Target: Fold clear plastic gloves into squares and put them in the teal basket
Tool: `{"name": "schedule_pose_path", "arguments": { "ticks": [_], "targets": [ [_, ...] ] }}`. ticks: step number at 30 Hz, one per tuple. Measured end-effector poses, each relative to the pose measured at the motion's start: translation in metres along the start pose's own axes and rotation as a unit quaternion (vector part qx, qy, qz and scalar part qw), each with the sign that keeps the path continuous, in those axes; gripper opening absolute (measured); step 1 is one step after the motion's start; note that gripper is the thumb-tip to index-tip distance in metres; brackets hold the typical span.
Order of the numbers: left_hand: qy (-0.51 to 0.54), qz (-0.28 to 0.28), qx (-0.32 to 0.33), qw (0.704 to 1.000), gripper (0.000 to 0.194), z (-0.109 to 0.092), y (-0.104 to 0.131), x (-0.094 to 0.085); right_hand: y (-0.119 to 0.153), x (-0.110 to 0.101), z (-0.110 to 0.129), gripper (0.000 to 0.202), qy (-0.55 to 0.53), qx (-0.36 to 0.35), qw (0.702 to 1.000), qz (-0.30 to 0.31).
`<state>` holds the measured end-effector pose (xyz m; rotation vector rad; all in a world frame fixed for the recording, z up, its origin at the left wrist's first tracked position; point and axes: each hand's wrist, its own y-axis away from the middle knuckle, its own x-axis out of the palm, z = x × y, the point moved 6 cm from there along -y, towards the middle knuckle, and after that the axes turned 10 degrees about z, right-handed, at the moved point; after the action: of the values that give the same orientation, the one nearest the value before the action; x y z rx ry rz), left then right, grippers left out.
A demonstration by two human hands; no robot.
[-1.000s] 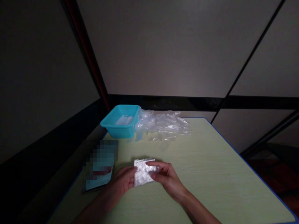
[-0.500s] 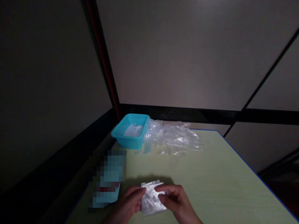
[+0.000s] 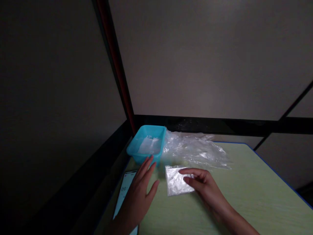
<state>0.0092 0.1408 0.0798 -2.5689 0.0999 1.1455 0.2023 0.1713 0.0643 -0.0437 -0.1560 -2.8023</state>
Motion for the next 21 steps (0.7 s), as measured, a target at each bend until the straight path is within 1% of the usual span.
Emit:
{"name": "schedule_pose_path", "arguments": {
  "ticks": [1, 3, 6, 9, 14, 21],
  "targets": [
    [-0.058, 0.011, 0.01, 0.998, 0.05, 0.0, -0.009, -0.001, -0.005, 0.001, 0.005, 0.025, 0.0, -0.011, 1.0, 0.001],
    [-0.145, 0.022, 0.009, 0.989, 0.056, 0.003, -0.022, 0.0, -0.013, 0.004, 0.012, 0.025, 0.003, -0.031, 1.0, 0.0],
    [-0.213, 0.028, -0.002, 0.977, 0.057, 0.005, -0.03, 0.002, -0.019, 0.005, 0.019, 0.027, 0.007, -0.046, 0.999, -0.006],
    [-0.23, 0.036, -0.009, 0.972, 0.054, 0.003, -0.028, 0.003, -0.021, 0.002, 0.024, 0.031, 0.003, -0.046, 0.999, -0.02],
    [-0.228, 0.048, -0.015, 0.972, 0.054, 0.002, -0.018, 0.004, -0.029, -0.004, 0.034, 0.034, -0.004, -0.052, 0.998, -0.044],
    [-0.209, 0.022, 0.008, 0.978, 0.056, 0.005, -0.003, 0.01, -0.048, -0.006, 0.049, 0.034, 0.023, -0.09, 0.993, -0.067]
  ]
}}
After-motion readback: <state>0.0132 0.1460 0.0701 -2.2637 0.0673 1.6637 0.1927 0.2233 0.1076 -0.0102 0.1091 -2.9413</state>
